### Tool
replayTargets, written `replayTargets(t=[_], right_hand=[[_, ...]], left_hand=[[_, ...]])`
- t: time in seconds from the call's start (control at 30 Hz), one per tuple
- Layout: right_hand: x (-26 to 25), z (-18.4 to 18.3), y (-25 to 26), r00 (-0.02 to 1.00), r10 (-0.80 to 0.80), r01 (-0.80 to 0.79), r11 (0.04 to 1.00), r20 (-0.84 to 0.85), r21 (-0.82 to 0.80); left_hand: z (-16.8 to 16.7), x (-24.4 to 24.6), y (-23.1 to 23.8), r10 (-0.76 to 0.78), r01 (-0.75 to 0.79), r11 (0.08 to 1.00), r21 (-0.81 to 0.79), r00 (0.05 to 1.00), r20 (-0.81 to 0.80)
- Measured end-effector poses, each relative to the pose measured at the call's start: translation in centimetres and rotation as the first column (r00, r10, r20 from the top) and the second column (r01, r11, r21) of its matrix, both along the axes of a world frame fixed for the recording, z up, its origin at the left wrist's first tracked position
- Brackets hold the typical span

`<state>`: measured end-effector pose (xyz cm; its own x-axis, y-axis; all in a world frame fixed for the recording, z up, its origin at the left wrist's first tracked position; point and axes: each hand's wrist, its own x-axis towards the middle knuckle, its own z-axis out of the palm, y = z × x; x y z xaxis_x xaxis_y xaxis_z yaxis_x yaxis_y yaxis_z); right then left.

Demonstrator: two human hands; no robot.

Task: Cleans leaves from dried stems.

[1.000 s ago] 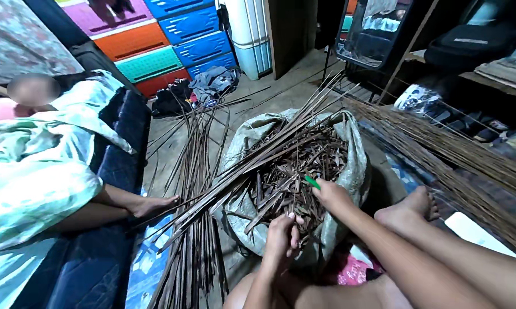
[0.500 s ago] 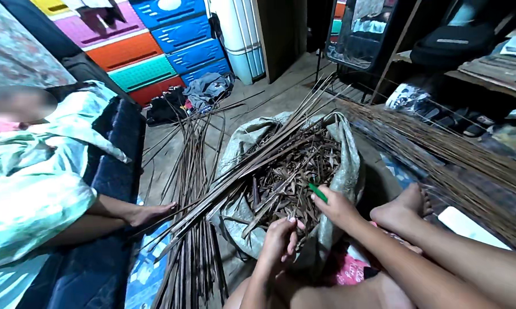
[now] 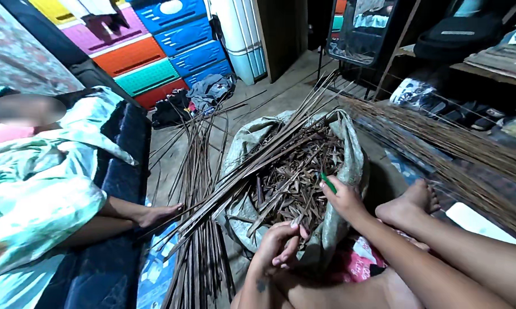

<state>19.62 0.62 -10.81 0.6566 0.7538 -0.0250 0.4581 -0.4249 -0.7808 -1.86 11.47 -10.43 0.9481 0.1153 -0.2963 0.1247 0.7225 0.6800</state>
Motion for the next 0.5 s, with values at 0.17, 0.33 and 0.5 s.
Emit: replayTargets(t=[0.17, 0.33, 0.5], right_hand=[[0.4, 1.1, 0.3, 0.998, 0.056, -0.055, 0.996, 0.019, -0.072], [0.8, 1.0, -0.2, 0.953, 0.263, -0.258, 0.965, -0.153, 0.050], [-1.0, 2.9, 0.0, 0.781, 0.389, -0.316, 0.921, -0.488, 0.229]], left_hand=[[0.8, -0.7, 0.1, -0.020, 0.018, 0.999, 0.044, 0.999, 0.034], [1.8, -2.5, -0.5, 0.050, -0.049, 0.995, 0.088, 0.999, -0.007], [1.9, -5.8, -2.7, 0.115, -0.116, 0.992, 0.048, 0.993, 0.027]])
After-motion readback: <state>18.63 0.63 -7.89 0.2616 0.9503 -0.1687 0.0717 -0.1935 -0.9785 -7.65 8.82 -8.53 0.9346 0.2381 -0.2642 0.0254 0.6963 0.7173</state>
